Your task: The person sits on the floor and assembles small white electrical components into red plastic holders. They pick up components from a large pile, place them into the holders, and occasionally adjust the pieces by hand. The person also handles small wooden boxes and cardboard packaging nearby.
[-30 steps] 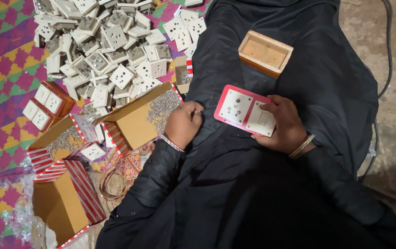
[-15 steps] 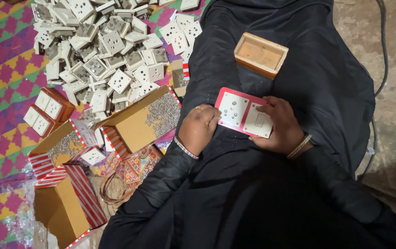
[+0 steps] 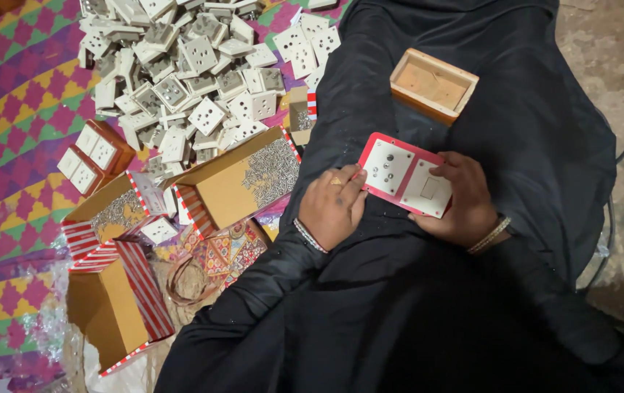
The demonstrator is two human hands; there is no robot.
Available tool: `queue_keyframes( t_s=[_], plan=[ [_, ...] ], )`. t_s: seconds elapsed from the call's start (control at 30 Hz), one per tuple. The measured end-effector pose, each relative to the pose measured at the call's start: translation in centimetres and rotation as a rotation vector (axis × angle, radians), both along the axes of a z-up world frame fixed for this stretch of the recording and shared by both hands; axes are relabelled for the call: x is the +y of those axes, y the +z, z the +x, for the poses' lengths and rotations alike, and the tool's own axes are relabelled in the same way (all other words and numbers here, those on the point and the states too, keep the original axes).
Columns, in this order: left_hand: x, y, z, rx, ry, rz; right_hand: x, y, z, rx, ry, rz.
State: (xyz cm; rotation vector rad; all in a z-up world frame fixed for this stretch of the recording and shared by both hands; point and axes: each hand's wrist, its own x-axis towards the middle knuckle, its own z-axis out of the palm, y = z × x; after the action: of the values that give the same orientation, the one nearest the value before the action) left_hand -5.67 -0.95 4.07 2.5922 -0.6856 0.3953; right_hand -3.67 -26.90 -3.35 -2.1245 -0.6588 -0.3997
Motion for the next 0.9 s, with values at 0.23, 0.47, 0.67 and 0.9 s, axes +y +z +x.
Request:
queue_keyframes(
  t_s=[0.23,0.47,0.67,0.9],
  plan=[
    [0.3,0.4,-0.2,0.035,-0.010,-0.076,-0.1,-0.8,-0.1,0.017,-0.011,0.018],
    [0.4,1.2,0.6,0.041,0.136,-0.288,-0.2,-0.7,0.0,0.038,-0.042,0.028],
    [7.3,-5.0,5.0,0.177,0.456,-0.003,0.2,-0.5,-0.2,0.021,-0.051,-0.018],
    [19.6,-18.6,8.6,0.718,0.608,0.296,0.1,0.3,-0.2,0.036,-0.027,-0.025]
  ],
)
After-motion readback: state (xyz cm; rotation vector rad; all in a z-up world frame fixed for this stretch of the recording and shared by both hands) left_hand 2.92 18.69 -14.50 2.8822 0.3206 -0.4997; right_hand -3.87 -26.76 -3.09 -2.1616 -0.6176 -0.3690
